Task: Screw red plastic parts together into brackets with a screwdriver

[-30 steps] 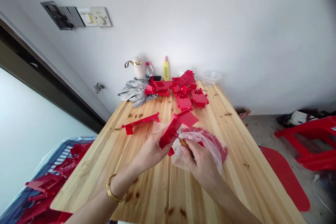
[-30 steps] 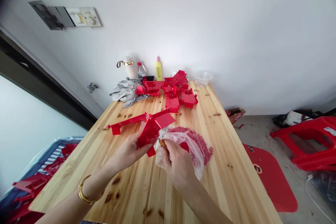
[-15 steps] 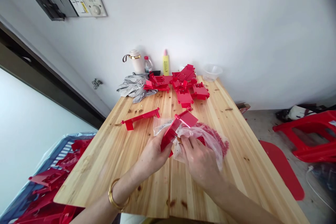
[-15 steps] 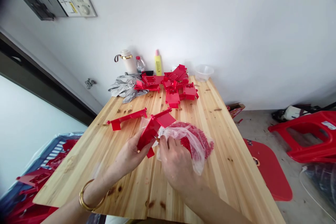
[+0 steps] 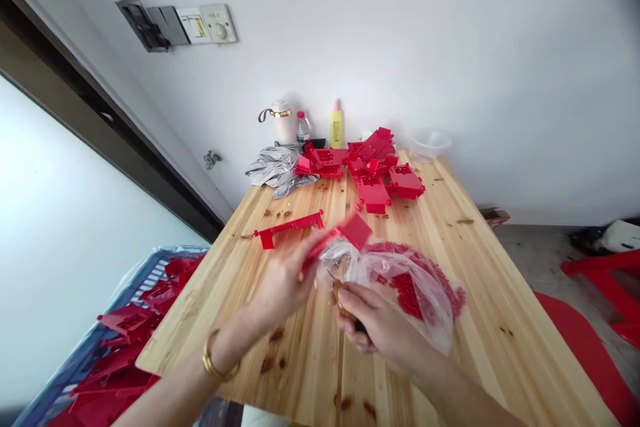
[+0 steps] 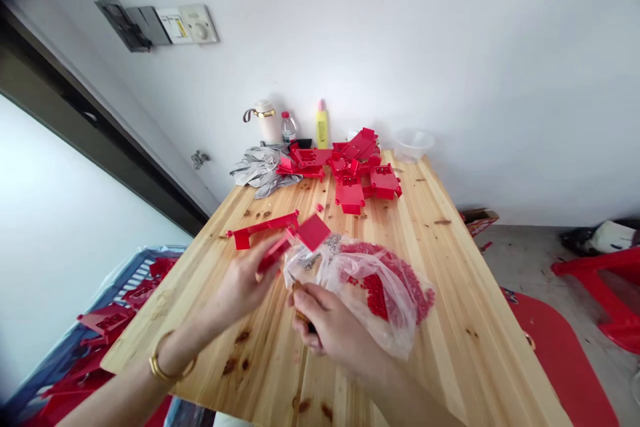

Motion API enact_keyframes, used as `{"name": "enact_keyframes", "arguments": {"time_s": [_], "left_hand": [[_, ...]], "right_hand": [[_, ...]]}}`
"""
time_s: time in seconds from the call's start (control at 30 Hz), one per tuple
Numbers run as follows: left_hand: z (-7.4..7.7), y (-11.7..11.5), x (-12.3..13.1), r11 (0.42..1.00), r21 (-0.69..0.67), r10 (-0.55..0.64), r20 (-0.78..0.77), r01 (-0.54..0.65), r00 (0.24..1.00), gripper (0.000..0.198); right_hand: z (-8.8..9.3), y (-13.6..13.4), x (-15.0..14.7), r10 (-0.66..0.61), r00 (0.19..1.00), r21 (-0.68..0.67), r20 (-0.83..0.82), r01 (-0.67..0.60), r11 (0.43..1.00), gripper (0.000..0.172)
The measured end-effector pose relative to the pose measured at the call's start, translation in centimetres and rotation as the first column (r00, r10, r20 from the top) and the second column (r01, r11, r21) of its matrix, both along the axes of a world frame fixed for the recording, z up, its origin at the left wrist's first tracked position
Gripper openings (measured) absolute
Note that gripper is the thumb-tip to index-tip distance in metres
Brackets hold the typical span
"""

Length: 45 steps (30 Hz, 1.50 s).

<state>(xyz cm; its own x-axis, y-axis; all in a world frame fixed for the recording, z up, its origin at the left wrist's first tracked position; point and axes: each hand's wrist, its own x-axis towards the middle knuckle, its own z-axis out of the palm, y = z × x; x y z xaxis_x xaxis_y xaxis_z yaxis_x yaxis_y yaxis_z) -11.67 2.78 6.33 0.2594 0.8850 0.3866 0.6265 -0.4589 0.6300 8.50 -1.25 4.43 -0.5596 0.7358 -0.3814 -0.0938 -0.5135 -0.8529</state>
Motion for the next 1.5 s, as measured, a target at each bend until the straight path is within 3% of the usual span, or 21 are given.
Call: {"name": "enact_keyframes", "arguments": {"time_s": [0.1,0.17,0.2,0.3,0.4,0.5,0.57,0.6,0.63,0.67,0.7,0.77,0.9,1.13,1.23,1.3,1.37,1.4,1.43,1.5], "left_hand": [[2.6,5.9,-4.3,0.98,0.161,0.161,-0.287,-0.118,0.944,0.05],[3.5,10.2,-7.0,0.983,0.048,0.177,-0.482,-0.175,0.858,0.046],[3.5,12.2,-8.0,0.972,-0.062,0.156,-0.548,-0.226,0.821,0.042],[2.3,16.5,-9.8,0.96,-0.208,0.041,-0.556,-0.187,0.83,0.024],[1.1,17.8,-10.0,0.951,-0.261,-0.003,-0.542,-0.165,0.84,0.023],[1.0,15.2,-7.9,0.969,-0.099,0.154,-0.478,-0.228,0.864,0.025],[1.0,11.6,-4.7,0.948,0.128,0.314,-0.255,-0.29,0.914,0.018],[0.7,9.5,-2.5,0.948,0.15,0.301,-0.144,-0.28,0.943,0.018],[0.1,7.5,-0.2,0.972,0.124,0.211,-0.073,-0.201,0.975,0.017],[-0.7,5.6,2.3,0.996,0.073,0.05,-0.056,-0.046,0.997,0.014],[-1.7,4.1,4.7,0.996,0.036,-0.073,-0.078,0.076,0.994,0.012],[-3.9,1.9,8.7,0.98,0.005,-0.193,-0.193,0.198,0.962,0.014],[-6.8,0.9,12.6,0.973,-0.041,-0.222,-0.426,0.227,0.877,0.02],[-7.3,1.5,13.9,0.973,-0.115,-0.231,-0.563,0.202,0.794,0.021],[-7.3,1.6,14.2,0.968,-0.178,-0.241,-0.477,0.175,0.845,0.021],[-7.0,1.4,14.2,0.952,-0.266,-0.214,-0.229,0.151,0.95,0.016],[-6.4,0.8,13.9,0.868,-0.464,-0.092,0.196,0.175,0.976,0.012],[-5.9,0.3,13.8,0.783,-0.574,0.023,0.411,0.238,0.912,0.012],[-5.5,-0.1,13.6,0.68,-0.654,0.161,0.575,0.333,0.802,0.015],[-4.7,-1.1,13.2,0.499,-0.688,0.408,0.723,0.527,0.558,0.021]], "right_hand": [[-1.5,-2.1,-0.1,0.002,0.997,0.152,0.082,-0.015,0.988,0.039],[-2.1,-3.4,0.4,-0.049,0.989,0.252,0.14,0.013,0.968,0.038],[-2.3,-4.0,0.8,-0.073,0.984,0.285,0.165,0.024,0.958,0.037],[-2.5,-5.3,2.4,-0.143,0.962,0.338,0.232,0.058,0.939,0.035],[-2.7,-6.4,4.5,-0.225,0.934,0.365,0.278,0.114,0.924,0.036],[-3.3,-7.1,6.8,-0.312,0.906,0.361,0.285,0.2,0.911,0.035],[-3.9,-7.3,8.1,-0.376,0.885,0.344,0.275,0.275,0.898,0.035],[-4.2,-7.3,8.6,-0.409,0.872,0.332,0.269,0.315,0.889,0.036],[-4.5,-7.2,9.0,-0.44,0.858,0.322,0.265,0.351,0.879,0.037],[-4.7,-7.1,9.3,-0.463,0.846,0.314,0.265,0.378,0.871,0.038],[-4.9,-6.9,9.5,-0.474,0.839,0.309,0.267,0.391,0.867,0.039],[-5.0,-6.8,9.7,-0.478,0.835,0.319,0.272,0.39,0.864,0.038],[-5.1,-7.0,9.8,-0.452,0.85,0.354,0.271,0.349,0.868,0.036],[-5.4,-7.5,10.2,-0.455,0.847,0.423,0.275,0.318,0.849,0.034],[-5.4,-7.4,10.2,-0.463,0.833,0.471,0.303,0.291,0.833,0.033],[-5.2,-7.4,10.1,-0.486,0.805,0.516,0.339,0.273,0.812,0.031],[-5.1,-7.2,9.7,-0.528,0.765,0.589,0.369,0.247,0.77,0.028],[-5.0,-7.0,9.4,-0.55,0.746,0.631,0.375,0.229,0.741,0.026],[-5.0,-6.8,9.1,-0.572,0.73,0.672,0.373,0.212,0.709,0.025],[-4.8,-6.3,8.4,-0.604,0.712,0.739,0.359,0.179,0.65,0.025]]}}
